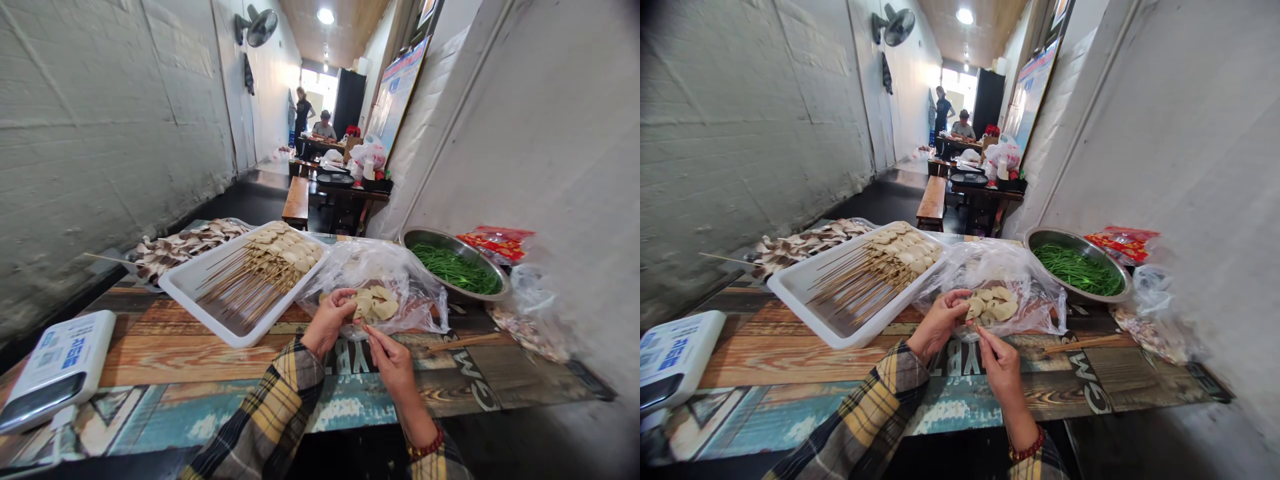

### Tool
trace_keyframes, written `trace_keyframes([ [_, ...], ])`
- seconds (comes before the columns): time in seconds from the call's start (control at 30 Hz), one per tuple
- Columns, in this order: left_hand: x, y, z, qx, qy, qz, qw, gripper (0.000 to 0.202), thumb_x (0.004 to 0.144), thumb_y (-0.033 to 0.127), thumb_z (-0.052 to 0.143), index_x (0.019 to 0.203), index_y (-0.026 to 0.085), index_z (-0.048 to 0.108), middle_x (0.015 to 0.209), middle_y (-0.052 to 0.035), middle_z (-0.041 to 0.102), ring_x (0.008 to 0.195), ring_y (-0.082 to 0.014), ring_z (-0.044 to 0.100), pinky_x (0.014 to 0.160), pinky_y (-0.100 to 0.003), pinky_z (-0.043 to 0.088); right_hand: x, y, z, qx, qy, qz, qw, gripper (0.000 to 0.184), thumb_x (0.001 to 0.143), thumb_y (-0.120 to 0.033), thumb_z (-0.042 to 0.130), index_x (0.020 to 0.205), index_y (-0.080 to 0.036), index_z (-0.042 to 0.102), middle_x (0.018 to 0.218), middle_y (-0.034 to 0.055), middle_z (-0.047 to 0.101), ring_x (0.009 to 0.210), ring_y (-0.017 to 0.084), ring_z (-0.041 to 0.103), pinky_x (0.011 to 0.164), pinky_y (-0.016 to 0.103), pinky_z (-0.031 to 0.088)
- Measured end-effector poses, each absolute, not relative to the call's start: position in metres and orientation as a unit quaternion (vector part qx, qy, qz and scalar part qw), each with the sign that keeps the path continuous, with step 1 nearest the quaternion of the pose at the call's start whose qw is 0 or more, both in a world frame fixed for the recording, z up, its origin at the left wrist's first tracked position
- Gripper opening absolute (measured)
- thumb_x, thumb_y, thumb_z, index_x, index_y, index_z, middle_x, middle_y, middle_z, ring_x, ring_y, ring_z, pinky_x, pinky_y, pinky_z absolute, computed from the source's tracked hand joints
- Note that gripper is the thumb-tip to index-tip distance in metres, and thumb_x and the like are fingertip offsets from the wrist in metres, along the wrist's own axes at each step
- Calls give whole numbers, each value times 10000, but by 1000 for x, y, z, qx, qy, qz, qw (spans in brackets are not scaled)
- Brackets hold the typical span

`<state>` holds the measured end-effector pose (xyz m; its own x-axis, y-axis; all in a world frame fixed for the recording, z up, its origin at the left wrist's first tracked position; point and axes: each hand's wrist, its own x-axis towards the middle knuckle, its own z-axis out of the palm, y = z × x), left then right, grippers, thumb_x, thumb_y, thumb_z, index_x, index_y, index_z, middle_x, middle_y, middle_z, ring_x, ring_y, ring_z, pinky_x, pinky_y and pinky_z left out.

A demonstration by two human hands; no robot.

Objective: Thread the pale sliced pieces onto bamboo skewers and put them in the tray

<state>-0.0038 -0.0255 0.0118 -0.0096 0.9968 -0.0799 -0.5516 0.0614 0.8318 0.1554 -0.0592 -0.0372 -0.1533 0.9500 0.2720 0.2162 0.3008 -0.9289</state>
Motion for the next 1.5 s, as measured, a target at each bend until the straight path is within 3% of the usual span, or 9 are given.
trace_keyframes([
  [0.23,-1,-27,15,349,368,613,606,434,614,256,765,982,121,580,549,98,469,454,-64,484,518,-223,461,157,-57,-40,-457,-664,364,467,406,911,-381,515,1164,-128,710,508,-31,476,446,116,432,464,236,389],
  [0.53,-2,-25,14,426,418,601,531,350,694,238,661,1013,113,584,610,43,573,525,-91,534,581,-232,457,155,-56,-39,-468,-649,381,463,464,914,-396,498,1222,-88,660,499,-43,465,439,118,439,456,229,370],
  [0.9,-4,-23,13,509,478,567,437,335,670,135,563,1000,116,618,624,25,621,545,-108,548,587,-229,418,153,-54,-38,-471,-634,401,464,403,891,-433,518,1018,-102,708,456,-60,472,413,103,438,453,216,352],
  [1.5,0,-26,15,559,454,527,451,398,660,103,593,1052,123,663,612,39,578,533,-87,473,552,-210,354,148,-52,-32,-458,-570,483,482,431,826,-571,569,834,-145,636,423,-88,418,348,64,317,352,181,226],
])
